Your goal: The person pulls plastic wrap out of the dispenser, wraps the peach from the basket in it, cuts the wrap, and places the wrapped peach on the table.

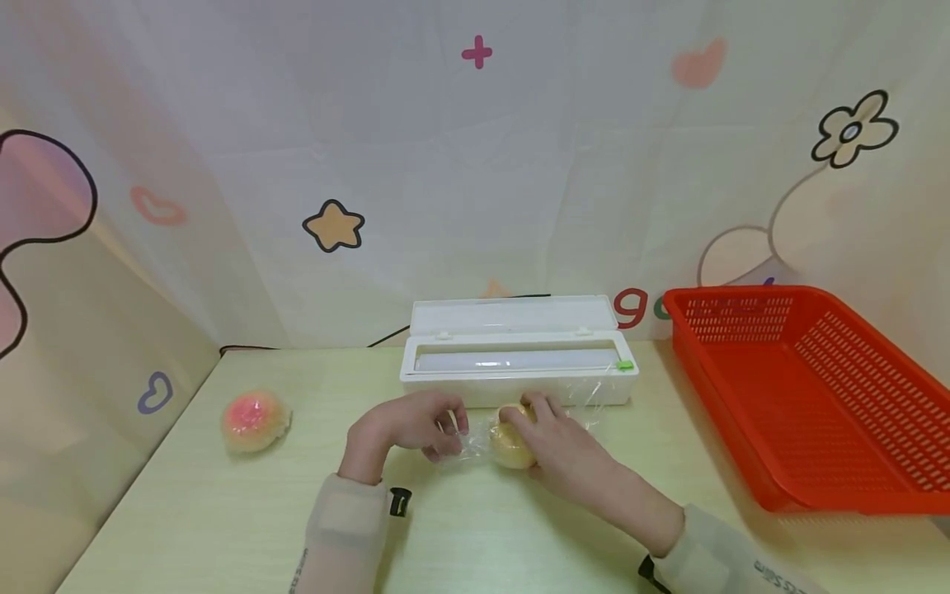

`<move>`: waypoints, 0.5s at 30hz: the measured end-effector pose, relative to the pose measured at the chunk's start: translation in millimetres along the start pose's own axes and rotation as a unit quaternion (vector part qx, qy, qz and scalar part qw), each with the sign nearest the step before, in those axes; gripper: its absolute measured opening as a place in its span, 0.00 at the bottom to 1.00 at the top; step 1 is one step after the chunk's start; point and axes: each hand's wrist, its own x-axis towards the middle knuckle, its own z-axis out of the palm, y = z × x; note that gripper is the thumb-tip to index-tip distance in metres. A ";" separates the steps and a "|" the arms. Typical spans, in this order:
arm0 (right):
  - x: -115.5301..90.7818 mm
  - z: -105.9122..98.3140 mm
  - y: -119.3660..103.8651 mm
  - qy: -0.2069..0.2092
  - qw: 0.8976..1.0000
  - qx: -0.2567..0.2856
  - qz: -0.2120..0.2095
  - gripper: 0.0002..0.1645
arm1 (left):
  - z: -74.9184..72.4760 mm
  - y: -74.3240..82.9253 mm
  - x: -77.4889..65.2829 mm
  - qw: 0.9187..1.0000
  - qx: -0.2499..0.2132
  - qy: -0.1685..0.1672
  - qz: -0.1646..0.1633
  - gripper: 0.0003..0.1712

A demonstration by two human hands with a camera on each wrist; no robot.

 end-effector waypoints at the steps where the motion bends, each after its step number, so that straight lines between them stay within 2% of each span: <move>1: -0.3 -1.0 0.3 -0.005 1.000 -0.002 0.001 0.45 | -1.1 -0.9 -0.7 1.000 0.001 -0.001 -0.001 0.10; 4: -0.7 -3.8 2.0 -0.024 1.000 -0.012 0.008 0.45 | -5.6 1.1 -5.3 0.999 0.036 0.011 0.009 0.08; 6: -0.9 -5.7 3.5 -0.037 0.999 -0.010 0.018 0.46 | -8.2 6.4 -8.6 0.996 0.078 0.042 0.026 0.08; 9: -1.6 -8.5 6.1 -0.055 0.998 0.005 0.032 0.47 | -8.3 18.7 -10.2 0.982 0.133 0.112 0.069 0.12; 11: -2.2 -10.2 8.0 -0.062 0.997 0.021 0.037 0.48 | -4.4 27.6 -6.9 0.973 0.147 0.144 0.106 0.15; 13: -3.3 -12.8 9.7 -0.067 0.996 0.041 0.040 0.48 | 2.0 35.7 -2.0 0.966 0.155 0.149 0.142 0.17; 15: -5.0 -16.5 11.4 -0.068 0.995 0.064 0.046 0.49 | 9.5 40.9 3.8 0.964 0.163 0.135 0.163 0.18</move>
